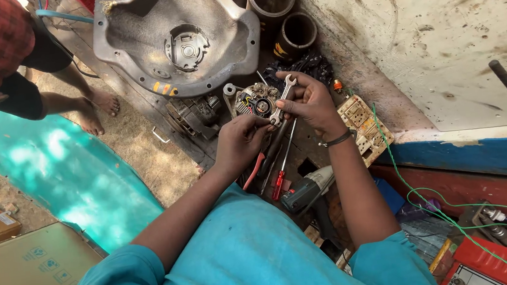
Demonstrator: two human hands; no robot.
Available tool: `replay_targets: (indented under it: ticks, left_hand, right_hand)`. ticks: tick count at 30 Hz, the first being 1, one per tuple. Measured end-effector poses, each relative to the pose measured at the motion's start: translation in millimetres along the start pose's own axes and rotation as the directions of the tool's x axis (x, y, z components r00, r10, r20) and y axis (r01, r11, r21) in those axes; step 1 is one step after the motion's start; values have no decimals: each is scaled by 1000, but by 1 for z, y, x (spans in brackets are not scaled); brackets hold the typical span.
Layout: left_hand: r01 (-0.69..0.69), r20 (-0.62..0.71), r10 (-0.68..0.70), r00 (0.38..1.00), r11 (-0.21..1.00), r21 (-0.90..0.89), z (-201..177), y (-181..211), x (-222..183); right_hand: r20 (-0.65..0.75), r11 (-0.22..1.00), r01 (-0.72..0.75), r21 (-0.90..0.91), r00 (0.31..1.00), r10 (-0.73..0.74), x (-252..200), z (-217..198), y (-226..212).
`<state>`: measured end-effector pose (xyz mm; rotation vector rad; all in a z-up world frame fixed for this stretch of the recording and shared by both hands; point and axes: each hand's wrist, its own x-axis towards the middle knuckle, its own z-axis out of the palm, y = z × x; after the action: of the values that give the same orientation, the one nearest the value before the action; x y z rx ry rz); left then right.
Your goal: The recorder is repairing an automotive alternator on a workbench.
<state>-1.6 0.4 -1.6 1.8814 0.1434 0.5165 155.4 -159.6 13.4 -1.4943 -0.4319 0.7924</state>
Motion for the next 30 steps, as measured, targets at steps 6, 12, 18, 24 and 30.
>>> replay_targets:
  ticks: [6,12,18,24,30]
  left_hand:
    - [208,161,-278,947,912,352,-18,1,20]
    - [35,237,-205,950,821,570,-30,19,39]
    - [-16,275,-197,941,786,618,-35,23,47]
    - [-23,274,-194,942,777,630,-36,23,48]
    - [-47,274,-166,947,774,631,-36,19,52]
  right_hand:
    - [-91,999,-20,31,996,23,-4,5,15]
    - [-119,997,2,76,993,7,-6,5,23]
    - [-85,994,-36,102,995,45,-7,11,4]
    - [-97,994,-53,95,993,62,-6,11,8]
    - [-120,996,-9,89,993,20,-7,10,17]
